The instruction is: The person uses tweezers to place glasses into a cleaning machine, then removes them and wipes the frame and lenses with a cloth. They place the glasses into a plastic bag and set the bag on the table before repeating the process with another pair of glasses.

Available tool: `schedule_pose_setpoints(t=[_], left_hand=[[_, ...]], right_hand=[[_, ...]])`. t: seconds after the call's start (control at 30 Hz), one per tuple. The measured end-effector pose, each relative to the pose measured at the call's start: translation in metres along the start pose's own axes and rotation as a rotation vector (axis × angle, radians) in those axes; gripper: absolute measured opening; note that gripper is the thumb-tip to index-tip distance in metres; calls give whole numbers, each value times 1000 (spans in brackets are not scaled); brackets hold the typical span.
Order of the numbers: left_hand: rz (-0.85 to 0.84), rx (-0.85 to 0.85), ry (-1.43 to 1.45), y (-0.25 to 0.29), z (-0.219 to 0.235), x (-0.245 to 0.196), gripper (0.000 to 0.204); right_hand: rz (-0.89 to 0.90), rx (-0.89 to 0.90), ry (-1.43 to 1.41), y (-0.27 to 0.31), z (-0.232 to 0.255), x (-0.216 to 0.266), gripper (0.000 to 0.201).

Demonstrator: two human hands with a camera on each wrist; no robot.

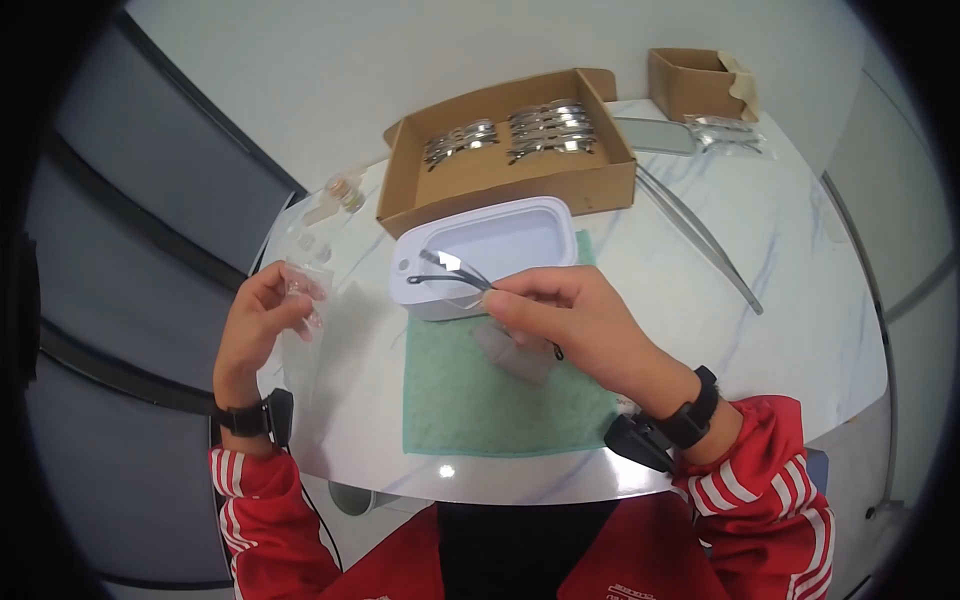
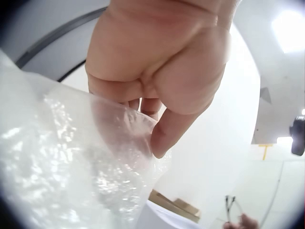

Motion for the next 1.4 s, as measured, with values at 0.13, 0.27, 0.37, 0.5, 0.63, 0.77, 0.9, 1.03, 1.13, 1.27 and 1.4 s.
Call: schedule_pose_setpoints(t=[0.13, 0.27, 0.37, 0.5, 0.63, 0.77, 0.9, 1.03, 1.13, 1.27, 1.4], left_hand=[[-49, 228, 212, -1, -61, -10, 20], [41, 479, 464, -2, -122, -8, 17], [39, 549, 497, -10, -144, 5, 17], [67, 429, 408, -17, -146, 24, 14], [85, 349, 404, -19, -142, 34, 12], [87, 323, 415, -18, -142, 29, 7], [111, 321, 424, -19, -142, 29, 7], [110, 318, 416, -20, -141, 29, 6], [117, 322, 404, -19, -142, 32, 7], [126, 368, 376, -18, -144, 34, 12], [128, 366, 397, -17, -145, 32, 12]], right_hand=[[27, -45, 26, -1, 10, 7, 34], [52, -69, 45, -1, 20, 19, 32], [56, -98, 54, -2, 28, 20, 29], [-33, -78, 125, -1, 30, 19, 25], [-123, -32, 145, 0, 24, 15, 22], [-172, -29, 134, -1, 24, 8, 23], [-146, -53, 140, -2, 28, 6, 23], [-111, -62, 129, -2, 30, 5, 22], [-139, -49, 143, -1, 28, 6, 23], [-177, -60, 146, 0, 25, 5, 24], [-196, -26, 158, -1, 22, 5, 25]])
Point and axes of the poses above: each hand's wrist, its own y-axis away from the middle knuckle, its own z-axis out of the back of the hand, x = y × z, the point moved 7 cm from there along -y, towards the middle knuckle, and after that the axes turned 10 degrees about z, right-handed, at the moved point
